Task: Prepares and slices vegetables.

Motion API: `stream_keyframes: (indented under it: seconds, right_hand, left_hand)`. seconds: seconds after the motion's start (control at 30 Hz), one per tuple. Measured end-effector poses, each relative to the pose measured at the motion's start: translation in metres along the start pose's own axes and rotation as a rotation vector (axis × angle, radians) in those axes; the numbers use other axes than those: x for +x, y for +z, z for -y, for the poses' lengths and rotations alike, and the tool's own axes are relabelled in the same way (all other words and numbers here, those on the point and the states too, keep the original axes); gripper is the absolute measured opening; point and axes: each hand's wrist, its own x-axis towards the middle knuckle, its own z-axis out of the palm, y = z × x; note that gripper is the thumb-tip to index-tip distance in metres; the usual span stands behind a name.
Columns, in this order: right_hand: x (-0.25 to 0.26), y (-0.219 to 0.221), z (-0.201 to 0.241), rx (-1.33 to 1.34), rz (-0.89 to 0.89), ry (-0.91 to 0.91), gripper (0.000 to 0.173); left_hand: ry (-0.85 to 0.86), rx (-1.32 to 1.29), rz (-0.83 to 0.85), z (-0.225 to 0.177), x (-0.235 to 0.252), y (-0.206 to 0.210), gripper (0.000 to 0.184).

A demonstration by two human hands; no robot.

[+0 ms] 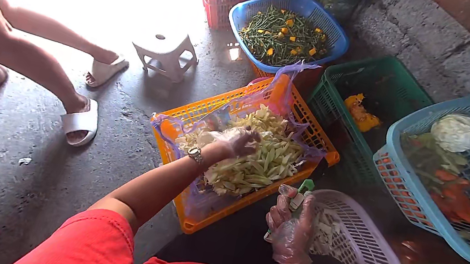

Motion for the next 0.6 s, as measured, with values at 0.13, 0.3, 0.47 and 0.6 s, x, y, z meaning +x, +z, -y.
stream_keyframes:
  seconds: [0.13,0.3,0.47,0.6]
  right_hand:
    - [0.001,0.001,-0.001,0.006,-0.003,0.008,0.067]
    - [0.001,-0.002,-0.002,0.008,0.003,0.008,0.065]
    - [0.0,-0.002,-0.002,0.0,0.013,0.008,0.065]
    - [0.0,-0.002,-0.003,-0.009,0.026,-0.002,0.066]
  left_hand:
    - [0.173,0.17,0.109,-0.001,0.002,0.05,0.036]
    - [0.175,0.319,0.151,-0.009,-0.003,0.085,0.032]
    - [0.103,0.172,0.158,-0.01,-0.009,0.069,0.034]
    - [0.006,-0.562,0.021,-0.001,-0.013,0.046,0.044]
